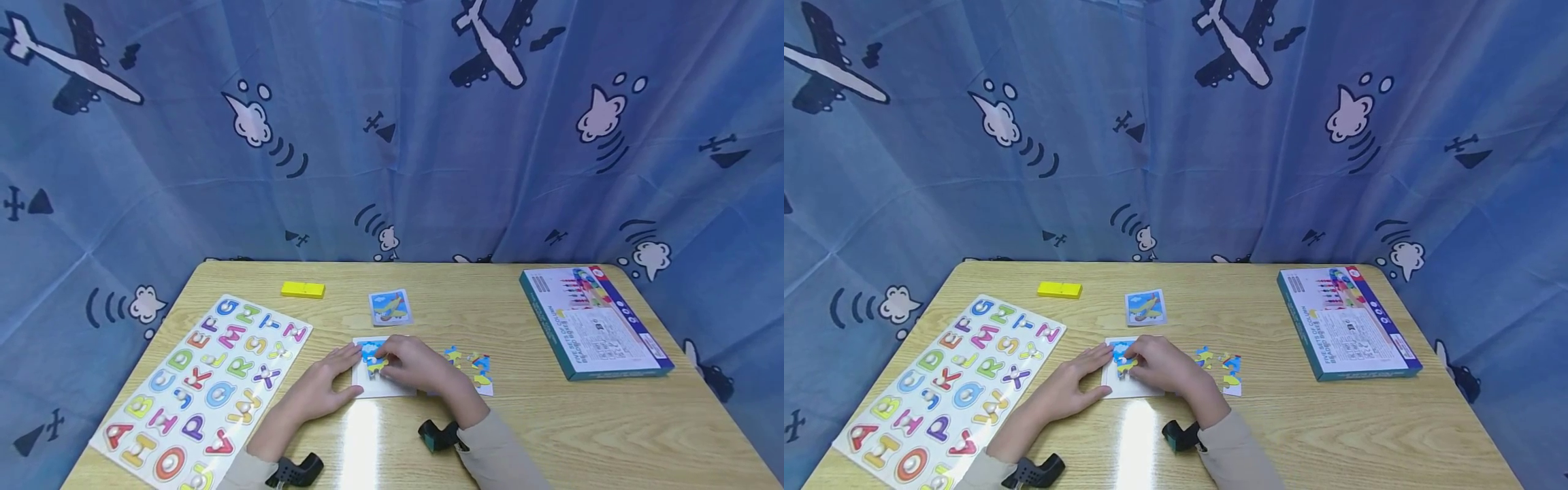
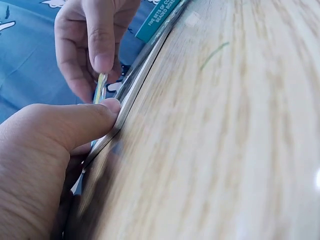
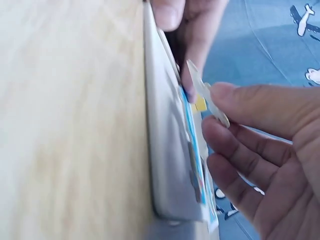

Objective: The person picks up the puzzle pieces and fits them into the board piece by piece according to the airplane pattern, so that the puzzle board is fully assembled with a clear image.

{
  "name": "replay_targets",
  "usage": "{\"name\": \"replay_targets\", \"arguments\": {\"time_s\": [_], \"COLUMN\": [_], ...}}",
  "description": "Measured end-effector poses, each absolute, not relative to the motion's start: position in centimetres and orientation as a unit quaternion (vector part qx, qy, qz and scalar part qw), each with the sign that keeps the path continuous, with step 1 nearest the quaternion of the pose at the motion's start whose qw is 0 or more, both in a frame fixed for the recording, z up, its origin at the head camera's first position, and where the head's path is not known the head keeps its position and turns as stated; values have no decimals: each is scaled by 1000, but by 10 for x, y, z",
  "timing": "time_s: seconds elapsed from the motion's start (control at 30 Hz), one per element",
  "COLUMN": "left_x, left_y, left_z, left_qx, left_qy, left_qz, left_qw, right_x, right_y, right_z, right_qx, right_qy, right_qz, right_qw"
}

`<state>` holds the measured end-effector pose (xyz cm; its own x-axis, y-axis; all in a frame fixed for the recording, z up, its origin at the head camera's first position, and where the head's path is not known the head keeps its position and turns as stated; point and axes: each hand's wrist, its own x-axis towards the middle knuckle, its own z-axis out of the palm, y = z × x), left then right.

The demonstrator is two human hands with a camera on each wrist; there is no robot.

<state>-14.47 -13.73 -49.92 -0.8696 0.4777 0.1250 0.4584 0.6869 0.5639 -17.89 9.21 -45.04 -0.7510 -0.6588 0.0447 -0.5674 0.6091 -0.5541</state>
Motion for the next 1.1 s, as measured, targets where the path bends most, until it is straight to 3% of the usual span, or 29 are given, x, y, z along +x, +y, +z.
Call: {"name": "replay_targets", "arguments": {"time_s": [1.1], "left_x": [-145], "left_y": [-137], "left_z": [-497], "left_qx": [264], "left_qy": [919], "left_qz": [294], "left_qw": [10], "right_x": [-171], "right_y": [70], "right_z": [-469], "right_qx": [-343], "right_qy": [911], "right_qz": [-228], "right_qw": [-13]}}
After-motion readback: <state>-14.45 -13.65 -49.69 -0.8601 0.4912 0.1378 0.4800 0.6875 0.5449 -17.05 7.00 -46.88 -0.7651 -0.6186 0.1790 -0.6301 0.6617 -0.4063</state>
